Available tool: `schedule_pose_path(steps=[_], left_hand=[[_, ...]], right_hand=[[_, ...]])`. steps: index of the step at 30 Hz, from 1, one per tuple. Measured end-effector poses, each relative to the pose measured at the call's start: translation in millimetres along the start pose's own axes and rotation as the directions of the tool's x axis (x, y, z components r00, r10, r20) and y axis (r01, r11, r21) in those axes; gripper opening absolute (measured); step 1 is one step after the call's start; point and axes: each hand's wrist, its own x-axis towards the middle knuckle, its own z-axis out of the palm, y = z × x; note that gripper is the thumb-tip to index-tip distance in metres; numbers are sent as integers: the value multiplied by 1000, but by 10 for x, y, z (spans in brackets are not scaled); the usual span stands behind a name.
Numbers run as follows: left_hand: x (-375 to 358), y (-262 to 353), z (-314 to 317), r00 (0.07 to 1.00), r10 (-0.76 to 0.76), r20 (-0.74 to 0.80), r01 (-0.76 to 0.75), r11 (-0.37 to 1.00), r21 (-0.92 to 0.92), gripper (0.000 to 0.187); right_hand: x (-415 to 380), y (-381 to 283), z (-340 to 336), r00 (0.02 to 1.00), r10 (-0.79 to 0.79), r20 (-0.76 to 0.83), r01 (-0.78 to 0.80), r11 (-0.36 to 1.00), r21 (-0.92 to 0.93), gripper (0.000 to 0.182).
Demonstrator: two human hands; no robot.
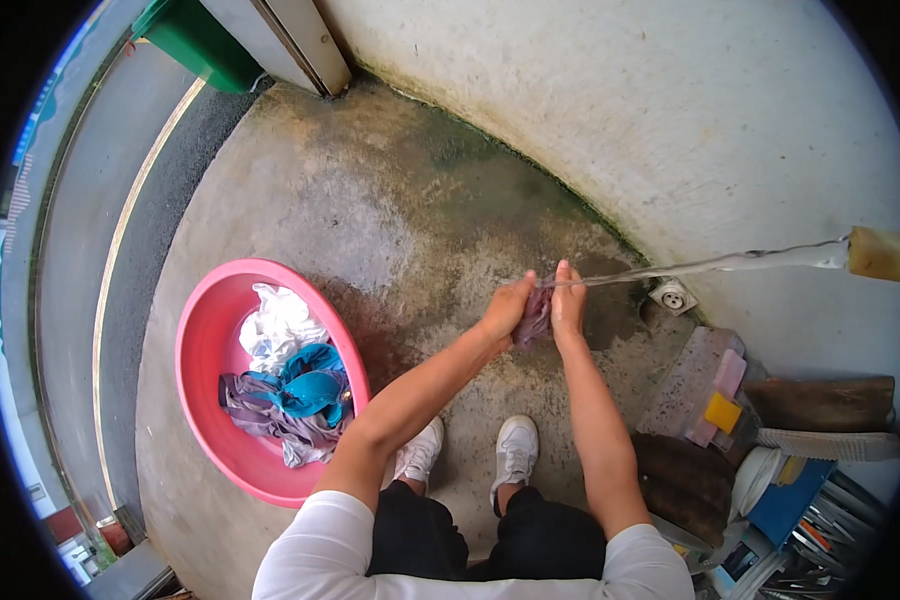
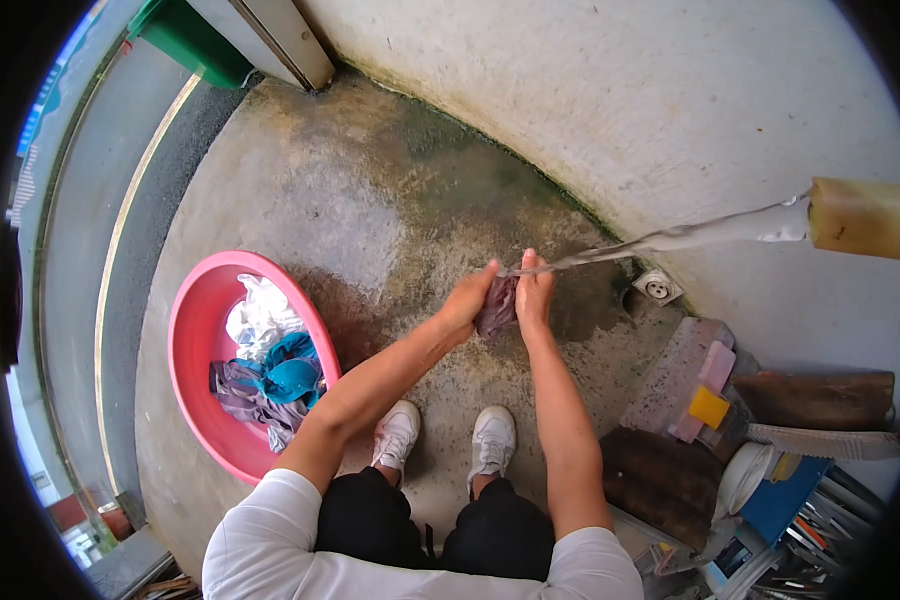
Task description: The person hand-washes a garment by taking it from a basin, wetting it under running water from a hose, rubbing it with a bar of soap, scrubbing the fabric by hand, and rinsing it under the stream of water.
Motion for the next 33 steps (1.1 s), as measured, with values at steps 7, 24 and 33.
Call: schedule_pose_path(steps=[7,24,33], left_hand=[[-27,401,-190,993,90,-72,-97,990,-105,38],[37,298,-398,803,505,-317,-331,819,468,45],[-231,402,-201,938,283,200,-310,942,124,29]], right_hand=[[-270,-281,-312,813,258,522,-479,805,349,26],[-194,-920,-349,936,110,334,-340,526,780,14],[-309,-1056,-417,975,42,219,-174,758,629,11]])
